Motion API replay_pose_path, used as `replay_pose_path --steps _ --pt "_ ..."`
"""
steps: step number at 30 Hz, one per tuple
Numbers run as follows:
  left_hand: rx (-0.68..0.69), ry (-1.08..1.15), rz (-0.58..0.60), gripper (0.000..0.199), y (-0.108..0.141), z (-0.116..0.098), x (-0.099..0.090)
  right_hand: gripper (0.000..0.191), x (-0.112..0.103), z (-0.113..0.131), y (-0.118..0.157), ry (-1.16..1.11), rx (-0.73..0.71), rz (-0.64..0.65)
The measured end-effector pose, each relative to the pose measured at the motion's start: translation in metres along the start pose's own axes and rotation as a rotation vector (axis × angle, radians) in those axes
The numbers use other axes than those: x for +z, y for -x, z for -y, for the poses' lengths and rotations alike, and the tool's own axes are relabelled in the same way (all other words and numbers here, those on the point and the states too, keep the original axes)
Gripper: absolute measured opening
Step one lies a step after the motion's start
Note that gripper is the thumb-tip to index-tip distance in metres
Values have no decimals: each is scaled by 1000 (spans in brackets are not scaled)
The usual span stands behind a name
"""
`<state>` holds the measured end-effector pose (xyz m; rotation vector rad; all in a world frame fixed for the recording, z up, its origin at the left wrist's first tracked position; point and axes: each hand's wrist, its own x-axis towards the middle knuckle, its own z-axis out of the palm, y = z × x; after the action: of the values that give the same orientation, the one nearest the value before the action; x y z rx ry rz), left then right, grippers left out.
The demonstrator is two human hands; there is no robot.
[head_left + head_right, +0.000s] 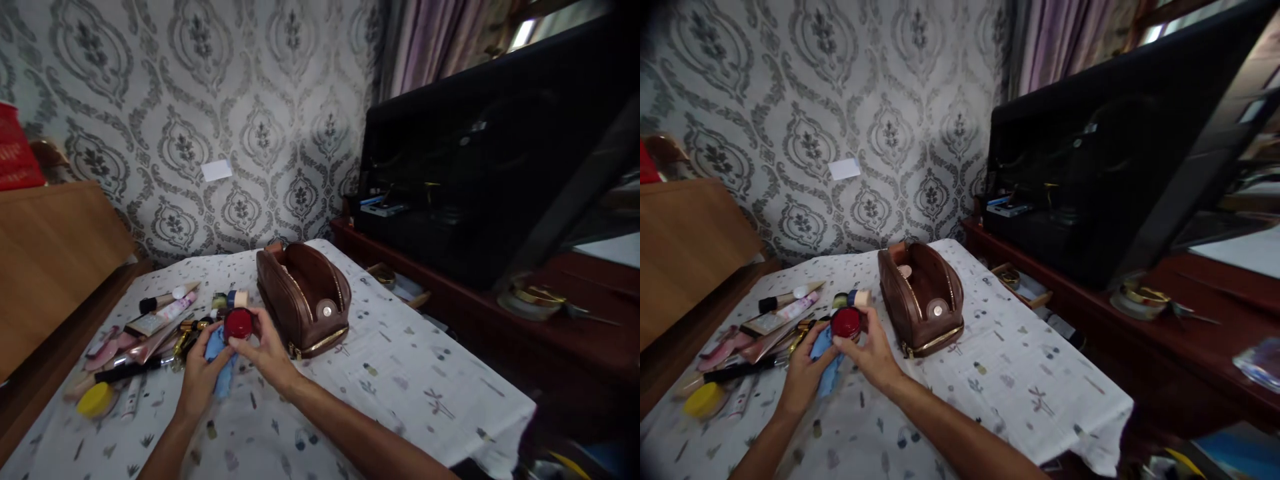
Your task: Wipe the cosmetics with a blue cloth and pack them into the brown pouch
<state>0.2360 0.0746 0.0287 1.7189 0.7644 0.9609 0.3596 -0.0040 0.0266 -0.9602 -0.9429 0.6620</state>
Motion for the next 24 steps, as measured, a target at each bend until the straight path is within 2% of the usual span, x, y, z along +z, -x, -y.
replay_pose_path --steps 4,8,11,14,16,18,24 --pt "24 -3 22 44 3 -21 11 50 -7 32 -2 9 -38 -22" --pt "216 -91 105 37 -1 -49 30 52 -29 70 -11 21 -133 -108" --pt "452 -350 231 32 -15 -64 49 49 -51 97 -25 67 -212 -154" --pt "695 -741 309 35 -31 -70 70 41 -75 113 -44 101 -185 -167" --pt "799 -959 301 38 -38 -71 80 42 -89 117 -56 100 -127 -152" --pt "852 -1069 283 39 -41 -69 85 44 -102 114 -68 131 -77 -124" --pt "949 -996 197 40 -33 -54 75 37 -132 95 -87 532 -102 -83"
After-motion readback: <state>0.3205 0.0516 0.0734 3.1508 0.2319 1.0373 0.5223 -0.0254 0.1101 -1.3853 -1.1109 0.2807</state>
